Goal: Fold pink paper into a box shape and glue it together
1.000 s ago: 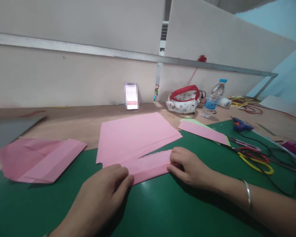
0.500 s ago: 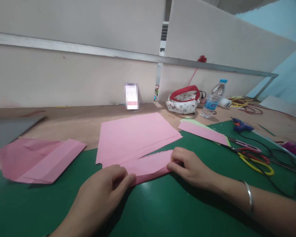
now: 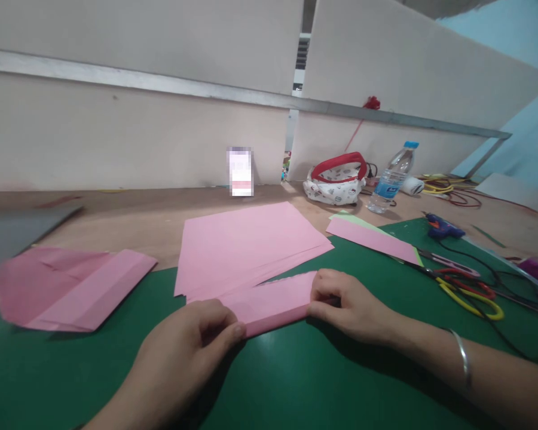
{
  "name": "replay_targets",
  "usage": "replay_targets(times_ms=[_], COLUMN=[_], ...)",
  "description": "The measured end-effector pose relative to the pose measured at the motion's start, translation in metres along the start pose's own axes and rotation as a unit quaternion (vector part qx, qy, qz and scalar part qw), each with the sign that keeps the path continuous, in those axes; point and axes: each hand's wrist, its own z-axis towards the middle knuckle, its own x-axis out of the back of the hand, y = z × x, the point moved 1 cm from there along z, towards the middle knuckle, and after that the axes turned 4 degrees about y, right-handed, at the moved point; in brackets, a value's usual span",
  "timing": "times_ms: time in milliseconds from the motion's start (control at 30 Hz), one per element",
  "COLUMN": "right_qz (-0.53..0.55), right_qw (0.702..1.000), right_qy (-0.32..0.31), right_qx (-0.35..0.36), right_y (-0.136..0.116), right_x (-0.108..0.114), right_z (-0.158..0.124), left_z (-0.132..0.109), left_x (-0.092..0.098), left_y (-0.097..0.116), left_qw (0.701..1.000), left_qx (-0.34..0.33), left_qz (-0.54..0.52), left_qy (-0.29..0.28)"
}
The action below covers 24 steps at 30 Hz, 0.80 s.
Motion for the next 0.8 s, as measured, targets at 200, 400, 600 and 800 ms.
replay_targets(times_ms=[200,400,600,800], right_qz=[-0.040,-0.035,-0.027,-0.014], right_qw=[0.999,0.999,1.000,1.000], right_qy=[0.014,0.009,0.009,0.012], right_qx=[0.002,-0.005,-0.005,-0.001], right_y=[-0.0048,-0.0046,-0.0021,0.0012], right_x=[-0.0010,0.0000,-0.0020,-0.0018], right_z=[-0.0005,-0.0001,0.0000,-0.0002], left_z=[0.0007,0.0015,-0.0003,0.0013], left_x=[0.0011,0.0005,-0.0009,-0.0001], left_y=[0.0040,0.0061,0.0012,-0.0034], left_qw=[0.998,0.997,0.995,0.996], left_qx=[-0.012,-0.033,-0.025,-0.041], left_qz=[0.062,0.076,0.092,0.081], left_qy=[0.003,0.004,0.015,0.010])
